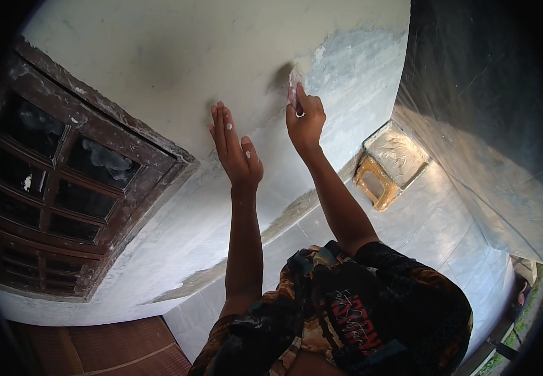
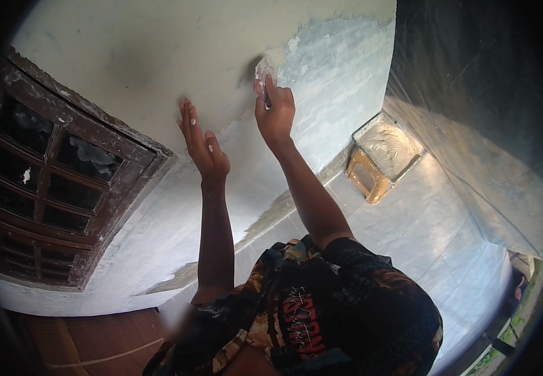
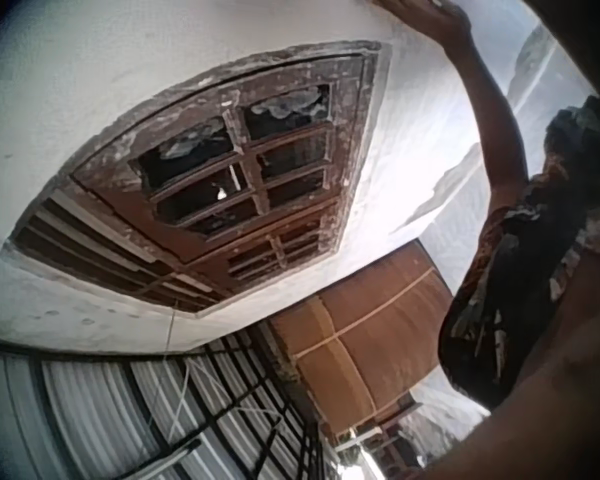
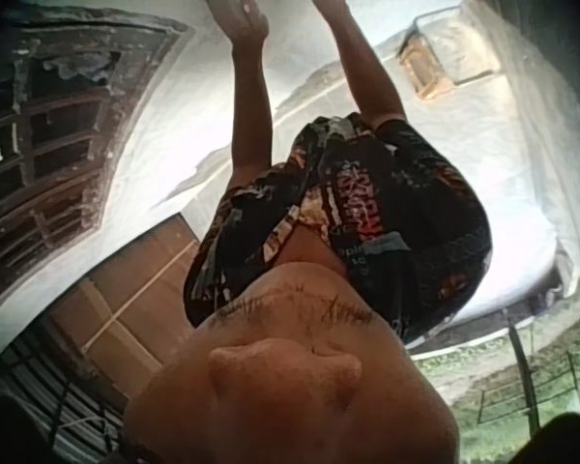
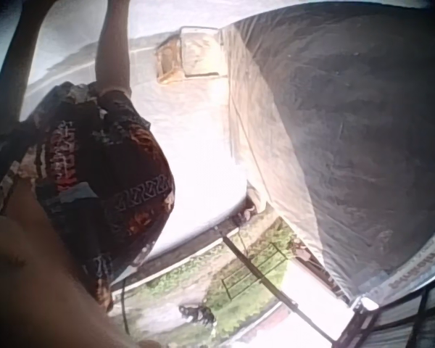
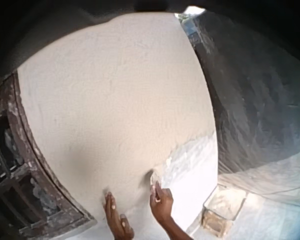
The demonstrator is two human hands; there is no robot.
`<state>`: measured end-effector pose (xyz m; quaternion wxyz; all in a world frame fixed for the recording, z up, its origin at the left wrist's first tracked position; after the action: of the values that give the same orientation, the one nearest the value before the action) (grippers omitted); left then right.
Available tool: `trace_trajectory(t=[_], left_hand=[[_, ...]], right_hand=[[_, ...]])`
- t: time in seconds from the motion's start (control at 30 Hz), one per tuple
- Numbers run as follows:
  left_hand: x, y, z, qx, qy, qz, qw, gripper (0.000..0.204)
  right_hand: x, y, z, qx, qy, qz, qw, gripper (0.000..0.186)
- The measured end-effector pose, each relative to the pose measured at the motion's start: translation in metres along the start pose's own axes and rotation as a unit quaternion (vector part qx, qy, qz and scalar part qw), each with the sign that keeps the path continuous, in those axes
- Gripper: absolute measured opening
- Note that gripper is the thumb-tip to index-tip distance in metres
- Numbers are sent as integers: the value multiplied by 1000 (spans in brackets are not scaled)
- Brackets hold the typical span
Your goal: The person applies wall putty to a wall surface near a window frame using a scraper.
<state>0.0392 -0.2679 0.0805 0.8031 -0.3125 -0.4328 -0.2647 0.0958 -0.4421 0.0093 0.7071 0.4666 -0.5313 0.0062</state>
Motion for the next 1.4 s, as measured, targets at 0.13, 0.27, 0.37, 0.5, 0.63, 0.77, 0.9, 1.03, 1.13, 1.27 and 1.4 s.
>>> trace_trajectory(t=[0.13,0.27,0.37,0.5,0.63,0.77,0.9,1.03,1.13,1.27,1.4], left_hand=[[3,-4,-3,-8,-1,-2,1000,55],[3,-3,3,-7,-12,-12,1000,55],[2,1,7,-5,-14,-13,1000,55],[2,-2,13,-1,-14,0,1000,57],[-1,-2,9,-3,-7,1,1000,59],[-4,1,13,-5,-12,-8,1000,58],[-4,3,24,3,-8,-8,1000,57],[-3,3,24,7,-24,-7,1000,57],[-2,-2,22,-2,-27,-10,1000,57],[-5,3,27,-1,-19,-12,1000,57],[-6,2,38,1,-27,0,1000,57]], right_hand=[[20,-10,-13,-51,-3,12,999,50],[-34,35,-42,21,92,5,996,52],[-44,37,-31,55,85,14,995,51],[-1,-6,0,-17,-13,-7,1000,49],[8,-7,-17,-56,-22,9,998,50],[-46,44,-42,39,49,14,998,51],[-36,50,-22,56,38,4,998,48],[5,21,-17,-12,-1,-26,1000,48],[-15,39,-45,-21,40,-9,999,54],[-64,73,-45,81,86,21,993,55],[-29,33,-13,6,23,2,1000,50]])
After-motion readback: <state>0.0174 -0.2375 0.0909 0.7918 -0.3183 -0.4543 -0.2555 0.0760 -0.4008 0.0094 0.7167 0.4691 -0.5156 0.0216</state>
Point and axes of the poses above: each hand's wrist, its own x-axis towards the middle knuckle, its own z-axis out of the back of the hand, y = z × x, the point moved 9 cm from there along x, towards the middle knuckle, and after that the axes turned 2 degrees about z, right-handed, at the moved point
